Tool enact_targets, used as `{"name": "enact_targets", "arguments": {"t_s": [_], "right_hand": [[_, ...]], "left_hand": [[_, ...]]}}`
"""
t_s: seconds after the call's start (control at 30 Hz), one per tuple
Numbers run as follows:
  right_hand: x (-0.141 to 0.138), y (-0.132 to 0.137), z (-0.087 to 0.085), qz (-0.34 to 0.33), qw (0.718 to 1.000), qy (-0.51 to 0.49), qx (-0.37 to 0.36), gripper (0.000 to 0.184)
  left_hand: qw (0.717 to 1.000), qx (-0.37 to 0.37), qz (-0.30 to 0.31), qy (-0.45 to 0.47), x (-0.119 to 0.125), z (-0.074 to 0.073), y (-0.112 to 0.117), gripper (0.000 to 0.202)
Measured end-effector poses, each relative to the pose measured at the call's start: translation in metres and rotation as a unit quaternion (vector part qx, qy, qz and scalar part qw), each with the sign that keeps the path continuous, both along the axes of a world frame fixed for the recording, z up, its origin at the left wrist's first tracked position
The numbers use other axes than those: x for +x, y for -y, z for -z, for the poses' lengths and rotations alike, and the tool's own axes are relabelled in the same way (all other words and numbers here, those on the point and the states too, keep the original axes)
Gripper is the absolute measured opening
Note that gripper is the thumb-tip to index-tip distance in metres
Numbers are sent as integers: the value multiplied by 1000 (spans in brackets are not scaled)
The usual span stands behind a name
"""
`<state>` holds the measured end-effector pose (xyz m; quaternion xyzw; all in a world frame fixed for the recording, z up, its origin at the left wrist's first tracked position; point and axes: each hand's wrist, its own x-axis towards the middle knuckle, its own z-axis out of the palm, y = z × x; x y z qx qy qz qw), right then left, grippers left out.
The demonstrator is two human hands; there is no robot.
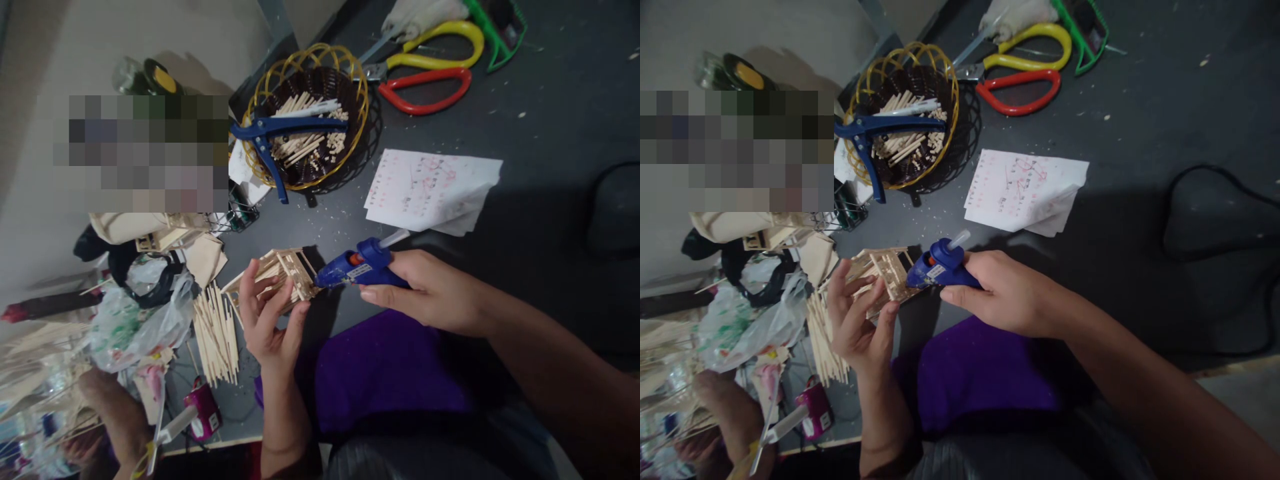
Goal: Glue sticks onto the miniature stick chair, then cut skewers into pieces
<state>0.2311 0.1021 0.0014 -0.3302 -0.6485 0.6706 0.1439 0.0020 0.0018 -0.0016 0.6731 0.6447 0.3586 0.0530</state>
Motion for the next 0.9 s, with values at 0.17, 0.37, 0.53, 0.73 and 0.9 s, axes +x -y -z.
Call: {"name": "enact_targets", "arguments": {"t_s": [0.17, 0.37, 0.53, 0.73, 0.9], "right_hand": [[1, 0, 0, -4, 1000, -5, 4, 21], [1, 0, -3, -8, 1000, -11, -8, 21], [2, -2, -6, -14, 1000, -4, -6, 20], [2, -2, -6, -18, 1000, 9, 2, 20], [3, -3, -7, -20, 1000, 13, 4, 20]], "left_hand": [[1000, 1, -1, -9, 0, 0, 0, 30], [1000, -6, -4, -18, -1, 0, 0, 30], [1000, -1, -4, -10, 0, 0, 0, 30], [1000, 4, 3, -1, 0, 0, 0, 30], [1000, 4, 1, 2, 0, 1, 0, 31]]}}
